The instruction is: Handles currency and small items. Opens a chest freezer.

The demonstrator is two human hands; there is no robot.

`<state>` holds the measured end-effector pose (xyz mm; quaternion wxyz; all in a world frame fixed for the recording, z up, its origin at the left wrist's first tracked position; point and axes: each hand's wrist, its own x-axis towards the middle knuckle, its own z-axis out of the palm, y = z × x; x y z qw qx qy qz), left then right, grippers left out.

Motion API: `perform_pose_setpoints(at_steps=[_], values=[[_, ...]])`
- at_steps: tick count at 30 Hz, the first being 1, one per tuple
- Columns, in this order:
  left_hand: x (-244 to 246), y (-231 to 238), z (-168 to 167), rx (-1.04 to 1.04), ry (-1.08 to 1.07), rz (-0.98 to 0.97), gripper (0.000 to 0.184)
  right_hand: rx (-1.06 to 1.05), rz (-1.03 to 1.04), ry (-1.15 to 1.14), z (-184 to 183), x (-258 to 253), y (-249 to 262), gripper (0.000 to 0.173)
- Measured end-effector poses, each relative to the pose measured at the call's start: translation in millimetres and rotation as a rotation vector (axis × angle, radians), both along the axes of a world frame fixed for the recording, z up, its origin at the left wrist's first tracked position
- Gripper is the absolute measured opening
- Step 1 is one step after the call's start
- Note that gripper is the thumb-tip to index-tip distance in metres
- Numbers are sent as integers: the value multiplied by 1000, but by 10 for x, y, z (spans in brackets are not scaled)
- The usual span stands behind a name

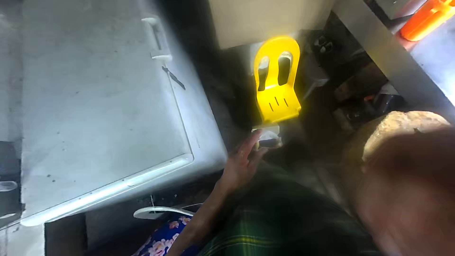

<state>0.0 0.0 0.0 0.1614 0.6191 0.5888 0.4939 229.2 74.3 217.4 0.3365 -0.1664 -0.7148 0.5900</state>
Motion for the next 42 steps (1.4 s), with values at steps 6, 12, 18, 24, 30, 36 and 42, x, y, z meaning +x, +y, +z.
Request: perform_pose_setpoints(at_steps=[6,12,18,24,30,36,42], values=[[-40,21,-54,-15,5,-16,45,822,4,-376,-1217,-616,749,13],[-11,-61,-130,-63,8,21,44,873,183,-401,-1438,-651,829,17],[68,-140,-174,-193,0,73,46,943,297,-423,-1605,-678,894,18],[165,-158,-272,-231,-49,113,39,841,349,-498,-1760,-713,895,11],[184,-169,-300,-330,-135,104,44,743,436,-649,-1968,-740,927,21],[244,-126,-302,-421,-288,158,47,552,276,-339,-2071,-630,954,20],[274,-4,-296,-422,-366,116,57,168,83,-184,-2052,-591,898,20]])
